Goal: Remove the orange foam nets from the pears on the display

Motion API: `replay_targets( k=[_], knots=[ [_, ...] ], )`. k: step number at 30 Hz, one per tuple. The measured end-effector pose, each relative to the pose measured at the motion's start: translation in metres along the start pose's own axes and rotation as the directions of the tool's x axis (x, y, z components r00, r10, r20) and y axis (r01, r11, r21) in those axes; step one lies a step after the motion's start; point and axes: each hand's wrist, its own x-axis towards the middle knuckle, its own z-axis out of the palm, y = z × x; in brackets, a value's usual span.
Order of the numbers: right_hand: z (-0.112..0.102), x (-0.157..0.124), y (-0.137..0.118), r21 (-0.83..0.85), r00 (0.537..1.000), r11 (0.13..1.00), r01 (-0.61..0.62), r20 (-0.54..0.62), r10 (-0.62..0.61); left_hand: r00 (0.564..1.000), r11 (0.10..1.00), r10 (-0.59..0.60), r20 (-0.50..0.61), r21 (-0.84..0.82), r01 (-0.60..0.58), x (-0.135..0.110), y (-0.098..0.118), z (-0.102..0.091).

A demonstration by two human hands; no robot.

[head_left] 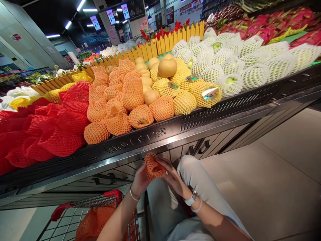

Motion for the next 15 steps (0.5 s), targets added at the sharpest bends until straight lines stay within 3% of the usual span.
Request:
replay_targets(
  k=[2, 4, 5, 7, 9, 11, 15],
  knots=[
    [0.001, 0.002, -0.001, 0.228, 0.989, 0.967, -0.116, -0.066, 0.134, 1.000, 1.000, -0.001, -0.006, 0.014, 0.001, 0.000, 0.002, -0.003],
    [0.001, 0.005, -0.003, 0.435, 0.941, 0.869, -0.236, -0.121, 0.316, 1.000, 1.000, 0.005, -0.015, 0.022, -0.004, -0.001, 0.002, -0.005],
    [0.001, 0.006, -0.004, 0.535, 0.912, 0.794, -0.287, -0.099, 0.397, 1.000, 1.000, 0.001, -0.014, 0.021, -0.001, -0.001, 0.002, -0.005],
    [-0.001, 0.006, -0.002, 0.691, 0.868, 0.608, -0.390, 0.057, 0.493, 1.000, 1.000, -0.013, -0.004, 0.000, 0.013, -0.002, 0.001, -0.004],
    [-0.003, 0.005, 0.003, 0.749, 0.823, 0.436, -0.499, 0.252, 0.509, 1.000, 0.999, -0.026, 0.007, -0.046, 0.026, -0.003, 0.003, -0.001],
    [-0.005, 0.003, 0.010, 0.759, 0.783, 0.337, -0.557, 0.345, 0.518, 0.999, 0.995, -0.033, 0.021, -0.096, 0.035, -0.005, 0.005, 0.001],
    [0.001, 0.001, 0.023, 0.764, 0.758, 0.305, -0.569, 0.342, 0.556, 0.996, 0.989, -0.024, 0.083, -0.146, 0.036, -0.009, 0.010, 0.002]
  ],
)
